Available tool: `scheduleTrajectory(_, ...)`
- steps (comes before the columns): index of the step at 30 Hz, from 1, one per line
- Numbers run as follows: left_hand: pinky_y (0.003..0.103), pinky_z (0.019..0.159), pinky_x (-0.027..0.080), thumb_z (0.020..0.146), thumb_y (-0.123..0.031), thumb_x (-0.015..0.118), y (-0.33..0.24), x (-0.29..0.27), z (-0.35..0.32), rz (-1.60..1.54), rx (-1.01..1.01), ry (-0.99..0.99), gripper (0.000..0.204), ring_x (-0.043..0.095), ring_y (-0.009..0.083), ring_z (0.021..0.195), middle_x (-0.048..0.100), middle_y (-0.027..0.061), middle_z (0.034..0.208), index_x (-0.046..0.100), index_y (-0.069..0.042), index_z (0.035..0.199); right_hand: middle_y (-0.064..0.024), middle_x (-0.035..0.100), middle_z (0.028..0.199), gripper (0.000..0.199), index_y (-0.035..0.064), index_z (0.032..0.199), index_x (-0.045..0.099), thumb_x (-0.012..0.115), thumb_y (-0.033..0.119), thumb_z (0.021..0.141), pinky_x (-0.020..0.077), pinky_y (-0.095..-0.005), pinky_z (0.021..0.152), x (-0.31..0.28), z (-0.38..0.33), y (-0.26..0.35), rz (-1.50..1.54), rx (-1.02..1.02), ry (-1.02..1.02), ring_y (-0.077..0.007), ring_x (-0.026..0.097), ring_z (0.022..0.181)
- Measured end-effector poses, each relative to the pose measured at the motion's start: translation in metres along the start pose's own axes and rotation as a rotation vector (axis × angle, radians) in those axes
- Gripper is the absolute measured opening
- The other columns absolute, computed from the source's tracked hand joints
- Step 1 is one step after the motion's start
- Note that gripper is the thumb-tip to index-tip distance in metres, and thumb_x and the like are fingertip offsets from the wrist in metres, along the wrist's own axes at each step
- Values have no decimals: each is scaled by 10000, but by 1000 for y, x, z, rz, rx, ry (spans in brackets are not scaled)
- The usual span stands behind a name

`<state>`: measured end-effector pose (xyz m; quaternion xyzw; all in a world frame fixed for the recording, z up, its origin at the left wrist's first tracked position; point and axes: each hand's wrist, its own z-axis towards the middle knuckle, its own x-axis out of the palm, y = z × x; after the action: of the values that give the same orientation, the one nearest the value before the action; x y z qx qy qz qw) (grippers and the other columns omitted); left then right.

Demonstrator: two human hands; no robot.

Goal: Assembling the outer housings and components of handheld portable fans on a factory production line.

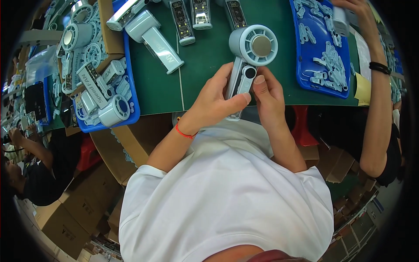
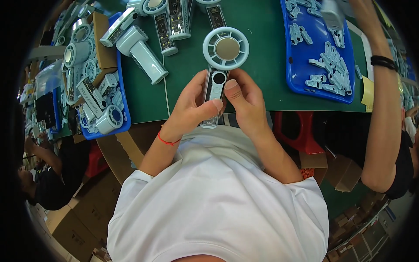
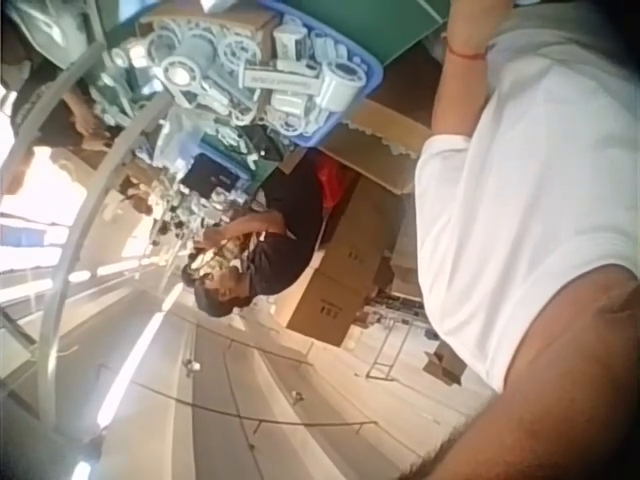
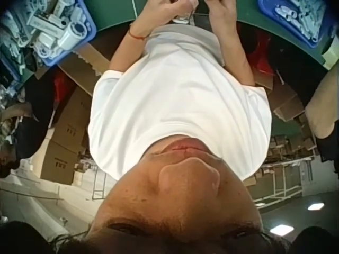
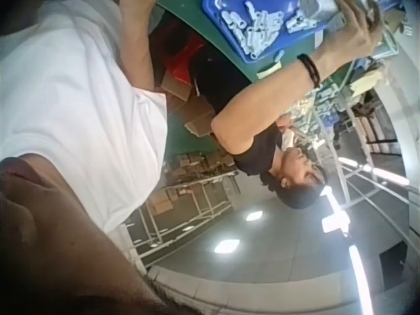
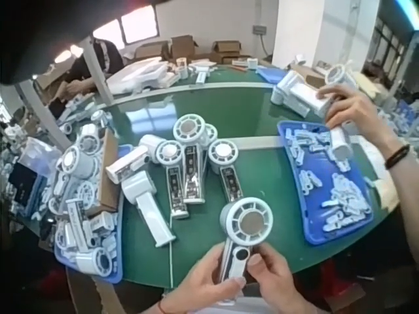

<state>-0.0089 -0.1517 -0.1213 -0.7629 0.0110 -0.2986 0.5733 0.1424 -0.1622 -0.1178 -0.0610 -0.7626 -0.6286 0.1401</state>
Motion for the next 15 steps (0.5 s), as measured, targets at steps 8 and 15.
scheduleTrajectory(8, 386, 776, 472, 701, -221, 751, -8, 9, 13, 1043, 547, -201, 734, 562, 377, 912, 545, 209, 1088, 360, 51, 1259, -149, 524, 1249, 691, -11, 1238, 459, 720, 401, 748, 400, -317, 957, 6, 19, 16, -78, -153, 58, -207, 500, 1136)
scheduleTrajectory(15, 291, 777, 468, 797, -42, 619, -4, -7, -16, 729, 387, -347, 332, 582, 199, 874, 581, 126, 1000, 530, 11, 1113, -55, 521, 920, 356, 71, 1029, 466, 667, 13, 740, 411, -390, 881, -14, 43, 22, -199, -611, 42, -209, 519, 908)
